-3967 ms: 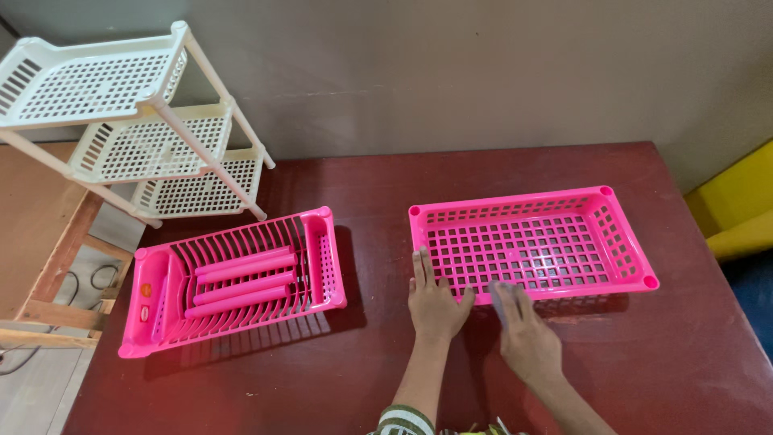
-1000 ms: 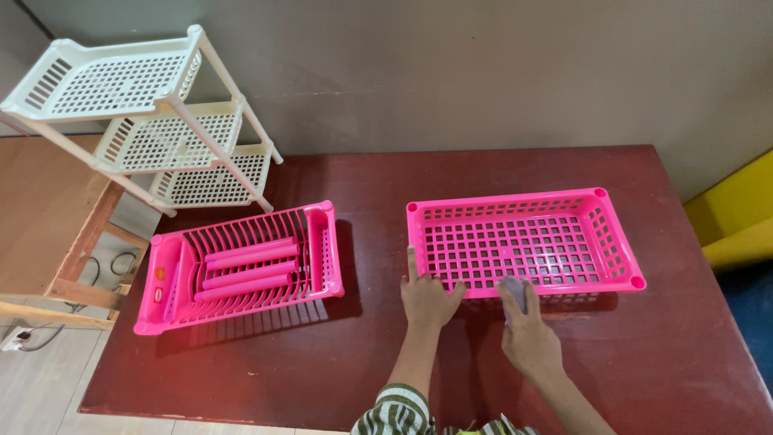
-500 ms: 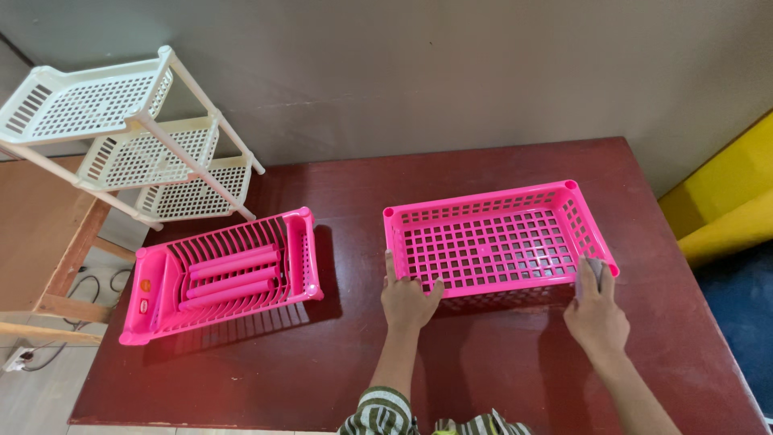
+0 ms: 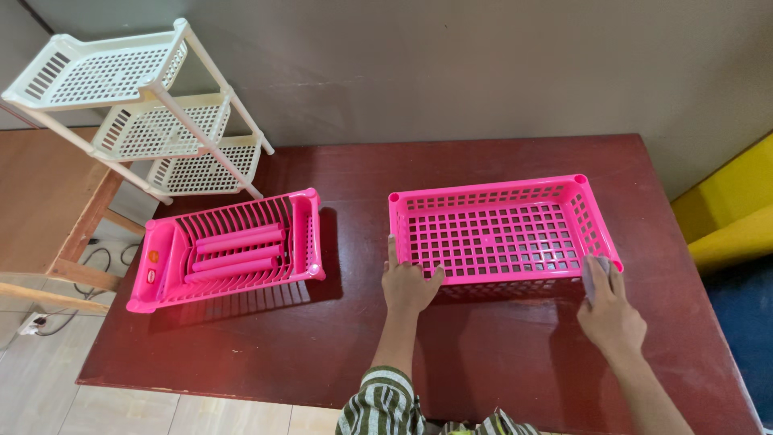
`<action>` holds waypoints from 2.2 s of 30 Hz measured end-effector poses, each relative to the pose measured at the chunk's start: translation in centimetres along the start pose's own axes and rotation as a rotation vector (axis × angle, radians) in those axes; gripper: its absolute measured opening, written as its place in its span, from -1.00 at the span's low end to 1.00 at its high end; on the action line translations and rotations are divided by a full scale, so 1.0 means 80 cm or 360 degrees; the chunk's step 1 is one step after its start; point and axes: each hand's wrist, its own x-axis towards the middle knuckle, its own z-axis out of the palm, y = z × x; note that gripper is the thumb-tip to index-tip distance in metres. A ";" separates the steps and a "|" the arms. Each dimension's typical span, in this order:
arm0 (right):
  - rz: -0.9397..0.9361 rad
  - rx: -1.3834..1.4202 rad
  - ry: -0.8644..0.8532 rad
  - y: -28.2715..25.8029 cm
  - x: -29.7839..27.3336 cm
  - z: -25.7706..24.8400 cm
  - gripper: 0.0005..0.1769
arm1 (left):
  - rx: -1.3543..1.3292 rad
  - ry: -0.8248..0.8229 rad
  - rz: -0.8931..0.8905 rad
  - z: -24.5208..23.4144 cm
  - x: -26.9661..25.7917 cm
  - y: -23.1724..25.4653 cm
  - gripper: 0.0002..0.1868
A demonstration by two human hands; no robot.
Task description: The person wipes the interior of a pink plastic basket with a cloth, then inserts two pink cylindrical rods into the basket. They then place a pink plastic dish rack on top of the basket, completing the assembly.
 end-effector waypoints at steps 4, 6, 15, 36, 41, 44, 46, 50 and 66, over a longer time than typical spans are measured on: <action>0.0056 -0.0020 0.0052 0.007 -0.001 0.000 0.00 | -0.0024 -0.0027 0.0022 0.008 0.004 -0.004 -0.44; 0.0022 0.0034 0.0073 -0.018 -0.004 0.008 -0.03 | -0.0152 0.0171 0.0110 0.008 0.005 -0.005 -0.47; -0.0257 0.0155 -0.0242 -0.116 -0.045 0.041 -0.05 | 0.0022 0.0004 0.0040 0.006 0.004 -0.003 -0.46; -0.0387 0.0186 -0.0036 -0.134 -0.042 0.076 -0.14 | -0.0205 0.0138 0.0061 0.016 -0.001 -0.009 -0.37; -0.0204 0.0109 0.0075 -0.081 -0.010 0.047 -0.23 | -0.0487 0.0256 0.0088 0.012 -0.001 -0.017 -0.45; 0.0009 0.0078 0.0306 -0.042 -0.008 0.035 -0.19 | -0.0572 0.0179 0.0024 0.018 0.002 -0.023 -0.33; -0.0073 -0.0017 0.0636 -0.036 -0.014 0.032 -0.15 | -0.0528 0.0170 0.0017 0.019 0.006 -0.025 -0.30; -0.0420 0.0174 0.0619 -0.090 -0.039 0.054 -0.19 | -0.0410 0.0157 0.0003 0.022 0.002 -0.020 -0.35; -0.0178 -0.0012 -0.0007 -0.099 -0.048 0.020 -0.12 | -0.0242 0.0225 0.0053 0.021 0.004 -0.018 -0.58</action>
